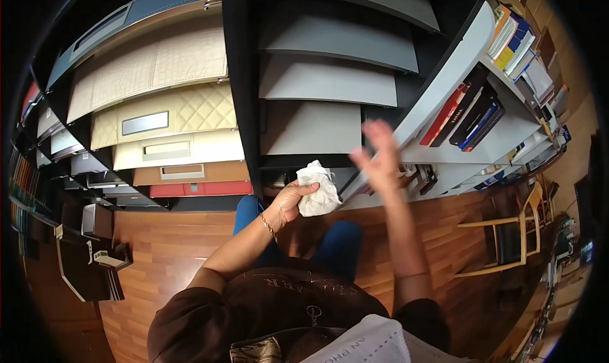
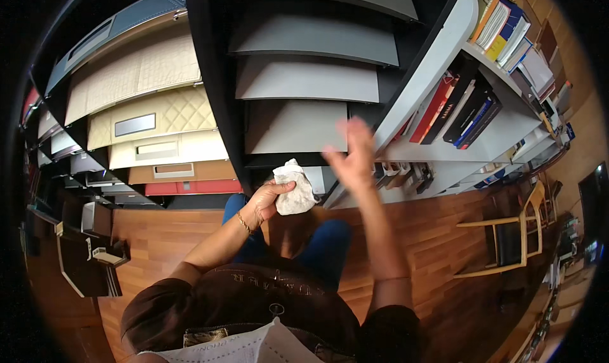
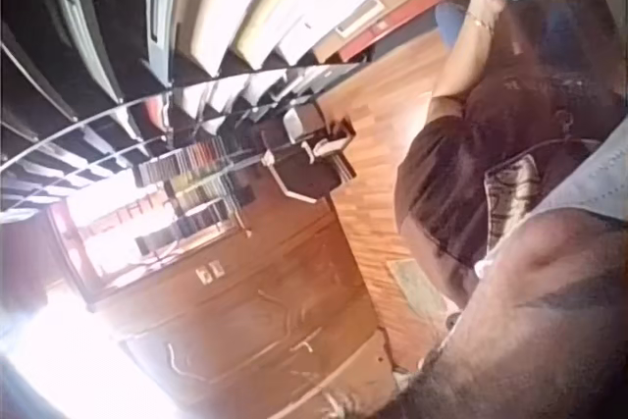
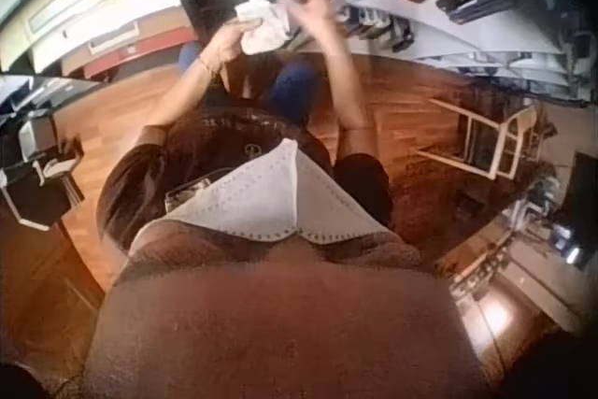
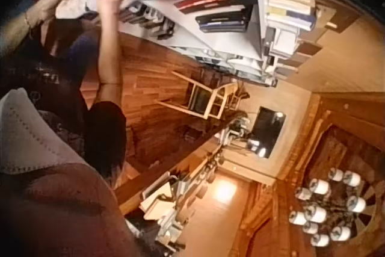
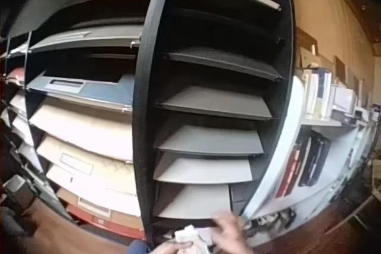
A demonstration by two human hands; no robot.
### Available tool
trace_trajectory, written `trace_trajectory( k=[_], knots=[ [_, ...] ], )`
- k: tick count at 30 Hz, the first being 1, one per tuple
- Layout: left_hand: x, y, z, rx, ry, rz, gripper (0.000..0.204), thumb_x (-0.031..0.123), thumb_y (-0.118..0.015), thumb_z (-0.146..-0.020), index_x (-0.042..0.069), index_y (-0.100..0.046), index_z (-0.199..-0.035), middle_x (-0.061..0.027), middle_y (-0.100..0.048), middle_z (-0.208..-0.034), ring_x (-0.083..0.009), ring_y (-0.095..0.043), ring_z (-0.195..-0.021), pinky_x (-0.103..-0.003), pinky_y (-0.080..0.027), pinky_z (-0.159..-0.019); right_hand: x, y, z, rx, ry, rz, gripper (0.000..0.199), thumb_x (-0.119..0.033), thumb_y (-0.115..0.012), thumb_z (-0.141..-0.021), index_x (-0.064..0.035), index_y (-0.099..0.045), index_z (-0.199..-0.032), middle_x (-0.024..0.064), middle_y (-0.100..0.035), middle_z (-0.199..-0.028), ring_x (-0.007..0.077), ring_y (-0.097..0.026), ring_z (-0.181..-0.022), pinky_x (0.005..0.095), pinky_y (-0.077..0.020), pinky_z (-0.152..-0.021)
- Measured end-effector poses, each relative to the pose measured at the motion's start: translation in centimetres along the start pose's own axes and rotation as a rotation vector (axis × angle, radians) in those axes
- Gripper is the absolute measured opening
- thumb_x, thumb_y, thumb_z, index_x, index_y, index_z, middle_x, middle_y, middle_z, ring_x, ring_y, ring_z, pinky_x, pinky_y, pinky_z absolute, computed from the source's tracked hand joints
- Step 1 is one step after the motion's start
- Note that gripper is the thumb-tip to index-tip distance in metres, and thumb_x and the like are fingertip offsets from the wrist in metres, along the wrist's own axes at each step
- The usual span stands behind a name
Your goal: Wiping down shelves and cleaning books with a cloth in an office or storage area.
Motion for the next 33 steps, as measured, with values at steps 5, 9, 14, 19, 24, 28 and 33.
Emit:
trace_trajectory(
  k=[5,9,14,19,24,28,33],
  knots=[
    [0.4,-0.3,-4.7,0.143,-0.062,0.003,0.030,0.002,-0.060,-0.088,0.003,-0.057,-0.118,-0.0127,-0.065,-0.112,-0.0288,-0.063,-0.105,-0.047,-0.052,-0.092,-0.8,19.0,-12.7,0.723,0.273,0.429,0.065,-0.024,-0.071,-0.084,0.0014,-0.042,-0.136,0.0219,-0.044,-0.135,0.0355,-0.042,-0.125,0.0433,-0.0295,-0.106],
    [2.1,-1.9,-9.6,0.164,-0.288,0.065,0.028,-0.002,-0.058,-0.087,0.003,-0.055,-0.115,-0.0119,-0.064,-0.110,-0.0275,-0.064,-0.100,-0.043,-0.053,-0.091,1.6,25.2,-22.1,0.794,0.184,0.538,0.091,-0.051,-0.074,-0.074,0.0046,-0.037,-0.137,0.0266,-0.046,-0.134,0.0407,-0.041,-0.127,0.0420,-0.0315,-0.107],
    [5.2,-7.5,-13.2,0.227,-0.642,-0.047,0.050,-0.007,-0.057,-0.085,0.010,-0.039,-0.127,-0.0065,-0.057,-0.113,-0.0198,-0.060,-0.102,-0.033,-0.051,-0.087,3.3,24.0,-25.8,0.663,-0.240,0.589,0.066,-0.046,-0.062,-0.083,-0.0149,-0.044,-0.139,0.0253,-0.049,-0.134,0.0407,-0.052,-0.119,0.0442,-0.0438,-0.097],
    [2.6,-10.7,-19.4,0.019,-0.751,-0.224,0.039,0.009,-0.060,-0.092,0.011,-0.044,-0.127,-0.0020,-0.055,-0.115,-0.0133,-0.053,-0.098,-0.028,-0.044,-0.088,3.8,23.6,-26.4,0.730,-0.136,0.697,0.057,-0.045,-0.058,-0.086,-0.0086,-0.051,-0.129,0.0248,-0.056,-0.124,0.0421,-0.055,-0.112,0.0451,-0.0451,-0.093],
    [-2.9,-15.2,-20.4,0.063,-0.944,-0.736,0.052,0.026,-0.046,-0.099,-0.006,-0.034,-0.139,-0.0279,-0.034,-0.145,-0.0375,-0.030,-0.137,-0.036,-0.021,-0.113,4.8,23.7,-26.0,0.782,-0.028,0.791,0.064,-0.058,-0.044,-0.087,0.0012,-0.066,-0.099,0.0251,-0.065,-0.103,0.0452,-0.063,-0.094,0.0498,-0.0493,-0.081],
    [-2.2,-14.7,-23.3,0.037,-0.869,-0.542,0.042,0.023,-0.045,-0.099,-0.007,-0.046,-0.128,-0.0229,-0.048,-0.131,-0.0344,-0.045,-0.122,-0.036,-0.032,-0.105,5.3,24.1,-25.8,0.648,-0.202,0.824,0.047,-0.045,-0.052,-0.088,-0.0051,-0.063,-0.110,0.0193,-0.064,-0.108,0.0421,-0.063,-0.095,0.0477,-0.0497,-0.081],
    [2.8,-14.5,-28.0,0.100,-0.733,-0.686,0.031,0.018,-0.046,-0.097,-0.005,-0.056,-0.115,-0.0196,-0.059,-0.115,-0.0304,-0.054,-0.105,-0.037,-0.042,-0.090,2.9,24.0,-25.4,0.779,0.016,0.711,0.045,-0.027,-0.061,-0.085,-0.0100,-0.055,-0.126,0.0232,-0.061,-0.115,0.0408,-0.057,-0.108,0.0420,-0.0444,-0.094]
  ],
)
Point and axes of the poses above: each hand's wrist, its own z-axis away from the middle knuckle, its own y-axis out of the back of the hand, x = y × z, the point moved 6 cm from there along -z, towards the middle knuckle
